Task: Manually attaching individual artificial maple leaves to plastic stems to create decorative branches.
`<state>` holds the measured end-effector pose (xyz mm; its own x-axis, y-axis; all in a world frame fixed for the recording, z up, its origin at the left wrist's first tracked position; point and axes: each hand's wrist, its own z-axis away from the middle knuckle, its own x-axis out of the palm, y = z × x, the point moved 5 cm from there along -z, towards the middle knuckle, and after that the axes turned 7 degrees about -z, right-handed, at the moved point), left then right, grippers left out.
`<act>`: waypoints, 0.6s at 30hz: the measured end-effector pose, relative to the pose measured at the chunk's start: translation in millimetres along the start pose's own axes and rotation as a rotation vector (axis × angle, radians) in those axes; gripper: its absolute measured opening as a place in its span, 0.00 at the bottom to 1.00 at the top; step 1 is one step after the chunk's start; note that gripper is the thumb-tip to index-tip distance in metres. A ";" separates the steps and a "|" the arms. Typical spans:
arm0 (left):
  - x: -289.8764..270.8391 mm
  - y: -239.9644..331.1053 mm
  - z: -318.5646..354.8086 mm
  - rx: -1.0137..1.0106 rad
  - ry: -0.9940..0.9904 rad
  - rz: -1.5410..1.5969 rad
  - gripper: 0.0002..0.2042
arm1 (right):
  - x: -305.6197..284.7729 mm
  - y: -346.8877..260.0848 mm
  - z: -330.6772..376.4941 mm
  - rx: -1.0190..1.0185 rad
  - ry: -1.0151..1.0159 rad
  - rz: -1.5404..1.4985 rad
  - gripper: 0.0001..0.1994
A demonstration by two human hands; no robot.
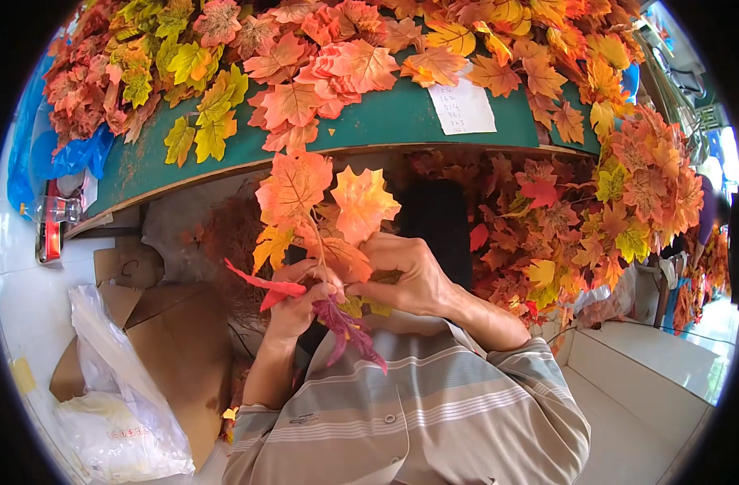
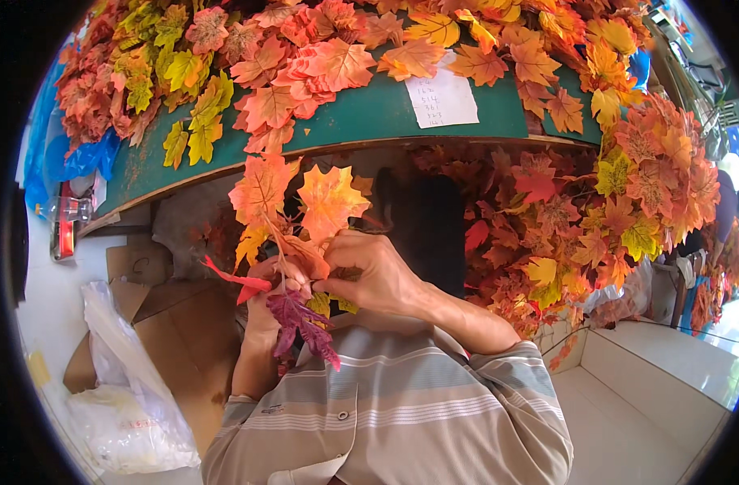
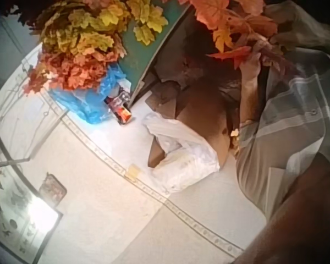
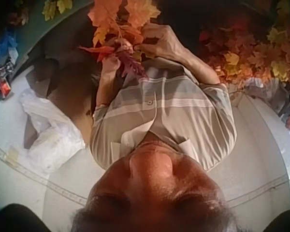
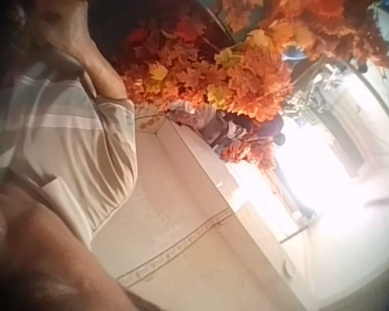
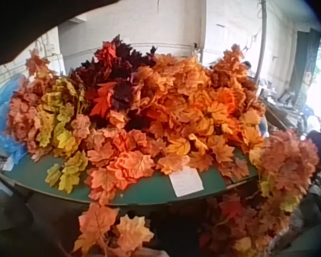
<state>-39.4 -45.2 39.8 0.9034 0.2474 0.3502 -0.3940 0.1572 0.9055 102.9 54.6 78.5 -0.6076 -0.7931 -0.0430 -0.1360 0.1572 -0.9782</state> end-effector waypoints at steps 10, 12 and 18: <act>1.9 -0.7 -1.7 0.021 -0.026 -0.169 0.06 | 0.2 -2.3 2.2 -0.118 0.032 0.107 0.10; 2.4 -2.1 -2.3 0.021 -0.027 -0.147 0.06 | -0.5 -6.8 0.7 -0.139 0.033 0.131 0.08; 1.2 -13.9 -3.4 0.080 0.062 -0.114 0.03 | -0.7 -6.9 -1.9 -0.165 0.045 0.162 0.08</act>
<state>-33.4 -43.8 26.8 0.9284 0.2914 0.2305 -0.2722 0.1115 0.9558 102.7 55.1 85.7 -0.6655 -0.7234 -0.1837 -0.1581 0.3772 -0.9125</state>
